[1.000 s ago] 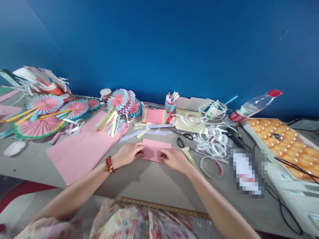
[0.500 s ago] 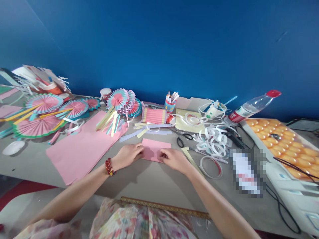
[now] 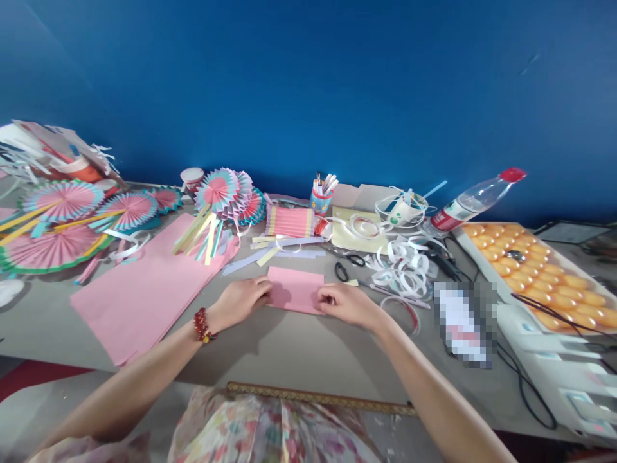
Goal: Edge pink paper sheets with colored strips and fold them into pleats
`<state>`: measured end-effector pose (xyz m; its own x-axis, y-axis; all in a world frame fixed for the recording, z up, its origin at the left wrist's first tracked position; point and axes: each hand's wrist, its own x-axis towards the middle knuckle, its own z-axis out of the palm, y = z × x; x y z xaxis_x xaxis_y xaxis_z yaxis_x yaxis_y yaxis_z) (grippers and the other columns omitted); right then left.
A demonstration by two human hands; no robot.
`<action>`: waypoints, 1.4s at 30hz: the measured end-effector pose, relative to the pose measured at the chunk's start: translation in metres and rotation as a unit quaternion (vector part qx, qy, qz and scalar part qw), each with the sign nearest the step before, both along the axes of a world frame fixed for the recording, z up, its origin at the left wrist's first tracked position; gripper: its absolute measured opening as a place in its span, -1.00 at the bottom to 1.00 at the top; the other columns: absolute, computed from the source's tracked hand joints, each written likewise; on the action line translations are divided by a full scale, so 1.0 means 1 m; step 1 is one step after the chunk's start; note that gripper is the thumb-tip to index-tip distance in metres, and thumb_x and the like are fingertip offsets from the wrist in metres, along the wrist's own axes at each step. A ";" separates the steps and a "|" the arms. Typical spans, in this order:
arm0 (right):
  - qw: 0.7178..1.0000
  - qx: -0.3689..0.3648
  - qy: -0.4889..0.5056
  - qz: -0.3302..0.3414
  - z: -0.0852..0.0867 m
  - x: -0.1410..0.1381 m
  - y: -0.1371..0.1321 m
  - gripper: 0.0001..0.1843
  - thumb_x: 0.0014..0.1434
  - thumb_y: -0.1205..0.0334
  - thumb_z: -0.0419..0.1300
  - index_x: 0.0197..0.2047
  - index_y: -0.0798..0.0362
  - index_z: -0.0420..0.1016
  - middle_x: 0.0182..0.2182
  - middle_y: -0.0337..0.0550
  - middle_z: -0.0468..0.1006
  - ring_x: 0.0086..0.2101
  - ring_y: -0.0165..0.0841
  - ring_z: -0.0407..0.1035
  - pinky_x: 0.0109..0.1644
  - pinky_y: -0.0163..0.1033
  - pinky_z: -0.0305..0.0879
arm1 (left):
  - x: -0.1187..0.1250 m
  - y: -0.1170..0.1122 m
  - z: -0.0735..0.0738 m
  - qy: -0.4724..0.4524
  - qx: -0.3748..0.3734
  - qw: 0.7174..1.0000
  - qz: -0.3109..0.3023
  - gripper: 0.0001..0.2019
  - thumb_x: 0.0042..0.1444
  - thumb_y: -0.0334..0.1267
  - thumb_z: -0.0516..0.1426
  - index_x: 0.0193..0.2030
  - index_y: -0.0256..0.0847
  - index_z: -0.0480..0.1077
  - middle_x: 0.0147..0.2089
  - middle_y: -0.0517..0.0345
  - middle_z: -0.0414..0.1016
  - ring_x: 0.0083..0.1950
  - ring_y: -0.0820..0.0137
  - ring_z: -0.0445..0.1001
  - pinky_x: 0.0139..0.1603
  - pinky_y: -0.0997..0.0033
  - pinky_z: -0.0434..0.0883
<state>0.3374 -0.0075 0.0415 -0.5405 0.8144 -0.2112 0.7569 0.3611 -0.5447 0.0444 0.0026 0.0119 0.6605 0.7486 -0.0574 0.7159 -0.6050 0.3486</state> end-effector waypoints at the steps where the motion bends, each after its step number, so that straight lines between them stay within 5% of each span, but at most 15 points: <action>1: 1.000 0.002 0.000 0.002 -0.001 0.000 0.000 -0.88 0.16 0.32 0.16 -0.39 0.04 0.49 -0.41 -0.28 0.49 -0.40 -0.44 0.33 -0.35 -0.39 0.03 | 0.000 0.000 0.000 0.001 -0.001 1.000 0.000 -0.83 0.35 -0.18 -0.02 -0.23 -0.17 0.29 -0.19 0.14 0.44 -0.26 0.35 0.47 -0.38 0.45 0.19; 15: 0.998 0.063 0.000 0.007 -0.010 -0.002 -0.006 -0.86 0.21 0.41 0.14 -0.36 0.06 0.46 -0.36 -0.23 0.50 -0.35 -0.41 0.33 -0.28 -0.36 0.06 | 0.003 -0.002 0.007 -0.006 -0.008 1.000 0.014 -0.84 0.34 -0.20 -0.02 -0.24 -0.17 0.30 -0.20 0.16 0.44 -0.26 0.35 0.46 -0.37 0.45 0.20; 42: 0.992 0.126 0.022 -0.005 -0.022 0.000 -0.017 -0.89 0.27 0.28 0.20 -0.32 0.06 0.41 -0.33 -0.20 0.49 -0.30 -0.36 0.35 -0.20 -0.31 0.15 | 0.004 -0.002 0.007 0.014 0.001 1.000 0.019 -0.84 0.35 -0.19 0.00 -0.24 -0.16 0.29 -0.20 0.19 0.44 -0.28 0.38 0.48 -0.40 0.46 0.18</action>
<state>0.3372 -0.0244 0.0192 -0.5371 0.8432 0.0226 0.7387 0.4830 -0.4701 0.0487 0.0003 0.0188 0.6304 0.7726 -0.0747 0.7474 -0.5782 0.3271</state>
